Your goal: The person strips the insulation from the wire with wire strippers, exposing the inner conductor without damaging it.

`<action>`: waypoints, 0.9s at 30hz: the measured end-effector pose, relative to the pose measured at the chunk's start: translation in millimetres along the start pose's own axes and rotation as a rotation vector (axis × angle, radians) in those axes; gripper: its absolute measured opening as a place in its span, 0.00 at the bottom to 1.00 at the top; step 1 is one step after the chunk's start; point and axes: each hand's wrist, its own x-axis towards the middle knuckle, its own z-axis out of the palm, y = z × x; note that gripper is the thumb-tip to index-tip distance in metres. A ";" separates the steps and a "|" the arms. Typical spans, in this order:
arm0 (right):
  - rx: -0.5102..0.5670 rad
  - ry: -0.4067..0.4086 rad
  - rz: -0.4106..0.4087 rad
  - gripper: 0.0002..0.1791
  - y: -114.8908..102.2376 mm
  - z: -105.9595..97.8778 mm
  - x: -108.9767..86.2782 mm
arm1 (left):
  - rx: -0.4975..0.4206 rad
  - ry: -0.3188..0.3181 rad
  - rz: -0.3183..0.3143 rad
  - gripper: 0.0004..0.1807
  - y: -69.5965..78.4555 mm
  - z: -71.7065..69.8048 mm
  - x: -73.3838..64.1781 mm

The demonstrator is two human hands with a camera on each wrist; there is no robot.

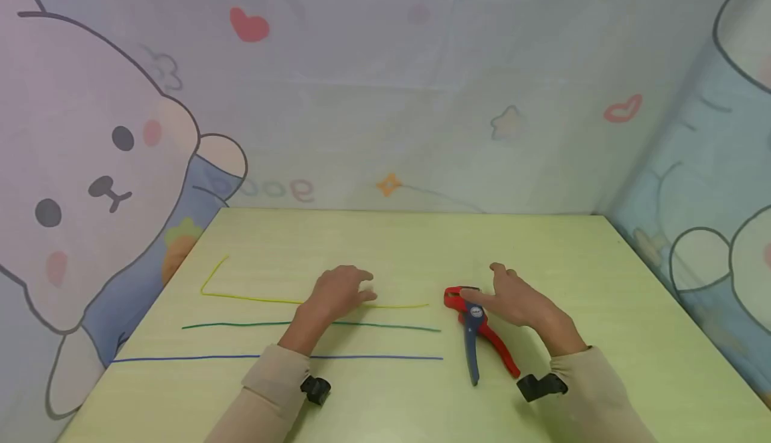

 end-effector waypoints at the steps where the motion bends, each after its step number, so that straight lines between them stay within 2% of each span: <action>1: 0.013 -0.015 0.013 0.59 -1.4 1.1 -1.0 | -0.007 -0.006 0.003 0.21 0.4 1.2 0.6; 5: 0.022 -0.078 0.059 0.53 -6.6 8.3 -4.9 | -0.021 -0.047 0.012 0.17 1.3 5.3 0.8; 9: -0.071 -0.113 0.067 0.39 -9.7 16.1 -7.2 | -0.006 -0.080 0.025 0.13 1.4 7.7 -0.5; 13: -0.151 -0.152 0.092 0.30 -11.3 21.7 -7.7 | -0.011 -0.080 0.031 0.08 1.5 8.5 -0.8; 17: -0.160 -0.181 0.105 0.25 -11.9 24.7 -7.6 | -0.022 -0.065 0.028 0.02 2.3 8.4 -0.6; 22: -0.122 -0.198 0.136 0.24 -11.6 26.6 -6.1 | -0.028 -0.051 0.026 0.10 4.0 7.1 -0.3; 27: -0.110 -0.186 0.158 0.23 -10.5 27.0 -3.7 | -0.027 -0.050 0.019 0.13 5.6 6.0 -0.7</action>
